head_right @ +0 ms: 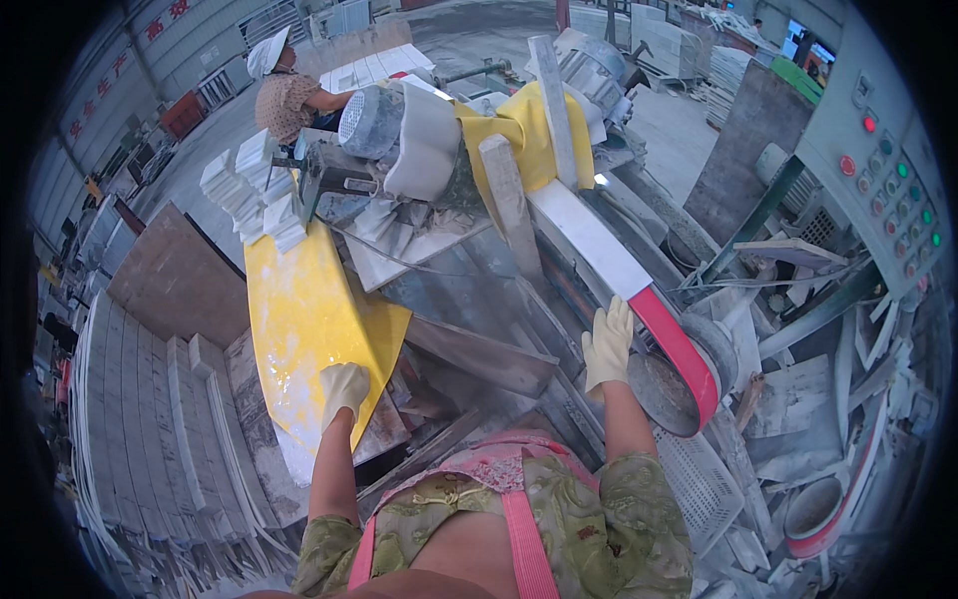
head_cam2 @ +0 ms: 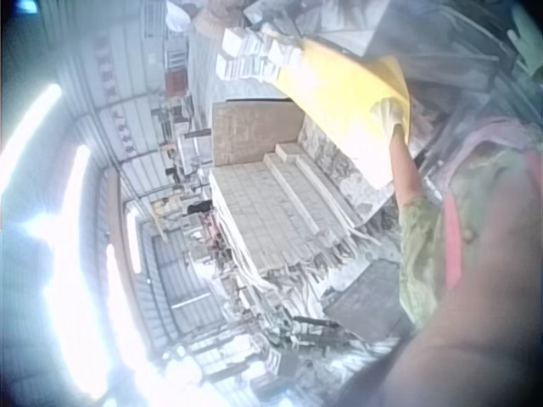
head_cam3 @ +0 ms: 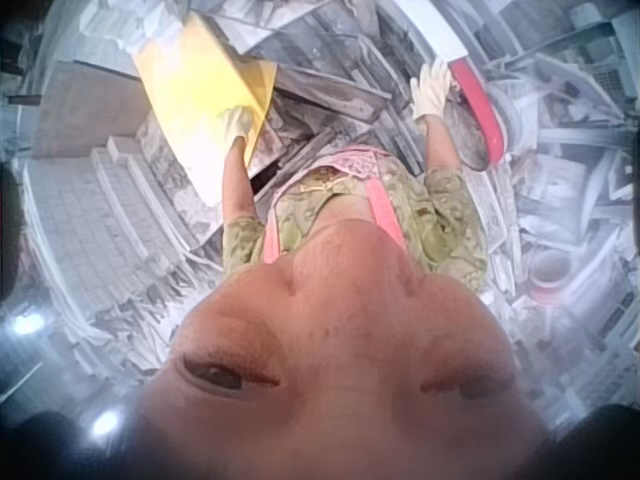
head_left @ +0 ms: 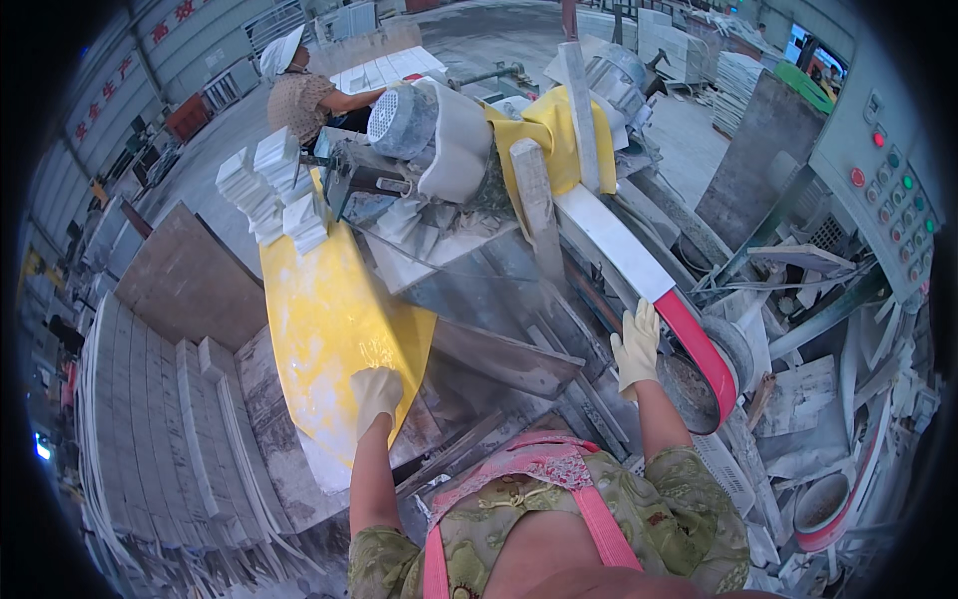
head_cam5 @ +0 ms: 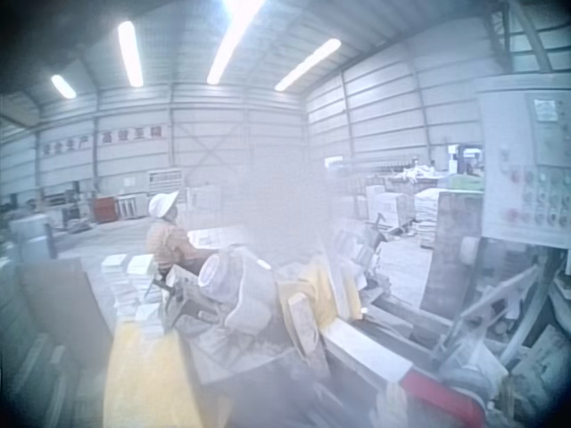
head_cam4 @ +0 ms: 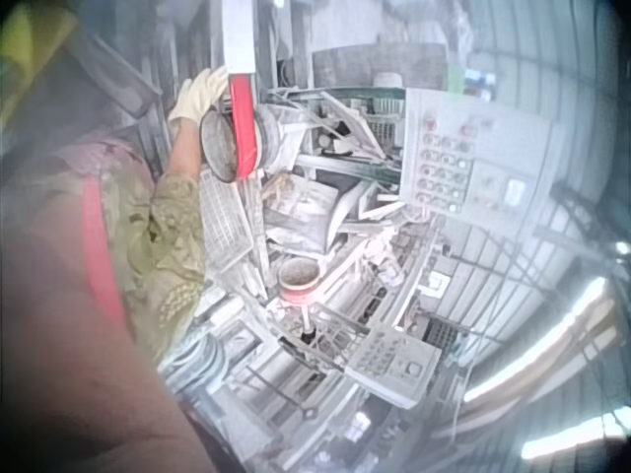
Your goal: The person repeatedly picks white rectangular tiles and rubs their edges against a red sanding belt on a machine. After sanding, the person places the tiles onto a yellow tray. The process is repeated continuously throughout the clip.
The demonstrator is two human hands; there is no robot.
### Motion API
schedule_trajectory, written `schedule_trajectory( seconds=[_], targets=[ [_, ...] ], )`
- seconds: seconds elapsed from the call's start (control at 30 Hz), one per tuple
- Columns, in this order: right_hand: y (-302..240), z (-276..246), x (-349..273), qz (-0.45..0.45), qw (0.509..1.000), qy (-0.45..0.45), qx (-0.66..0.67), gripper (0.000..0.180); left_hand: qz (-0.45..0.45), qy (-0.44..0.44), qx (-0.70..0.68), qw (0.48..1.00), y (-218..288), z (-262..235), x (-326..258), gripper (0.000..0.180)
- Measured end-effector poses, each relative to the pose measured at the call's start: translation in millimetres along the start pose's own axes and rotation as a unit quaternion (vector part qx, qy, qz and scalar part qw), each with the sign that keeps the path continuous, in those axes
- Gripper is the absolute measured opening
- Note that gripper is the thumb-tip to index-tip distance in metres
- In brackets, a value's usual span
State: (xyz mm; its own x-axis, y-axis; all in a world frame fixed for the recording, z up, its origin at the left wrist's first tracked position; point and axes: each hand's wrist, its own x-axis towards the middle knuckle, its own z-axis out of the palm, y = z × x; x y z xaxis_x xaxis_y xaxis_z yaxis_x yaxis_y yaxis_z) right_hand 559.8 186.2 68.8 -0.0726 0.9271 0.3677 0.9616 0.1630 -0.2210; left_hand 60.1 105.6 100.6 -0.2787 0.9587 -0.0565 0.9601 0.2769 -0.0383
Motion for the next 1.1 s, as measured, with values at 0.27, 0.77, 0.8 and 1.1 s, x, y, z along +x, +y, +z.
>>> schedule_trajectory(
  seconds=[0.27,0.77,0.8,1.1],
  targets=[
    [3,6,1,0.003,1.0,0.003,-0.006,0.054,-0.01,-0.025,0.006,1.0,8,-17,-4,0.037],
    [6,12,-1,-0.003,1.0,0.016,-0.005,0.058,0.012,-0.009,0.033,0.999,2,-6,0,0.037],
    [5,12,-1,0.0,1.0,0.007,-0.008,0.058,0.014,-0.009,0.035,0.999,1,-4,0,0.037],
    [19,-7,18,0.042,0.995,-0.01,0.092,0.059,0.009,0.009,0.002,1.0,-6,8,3,0.047]
  ],
)
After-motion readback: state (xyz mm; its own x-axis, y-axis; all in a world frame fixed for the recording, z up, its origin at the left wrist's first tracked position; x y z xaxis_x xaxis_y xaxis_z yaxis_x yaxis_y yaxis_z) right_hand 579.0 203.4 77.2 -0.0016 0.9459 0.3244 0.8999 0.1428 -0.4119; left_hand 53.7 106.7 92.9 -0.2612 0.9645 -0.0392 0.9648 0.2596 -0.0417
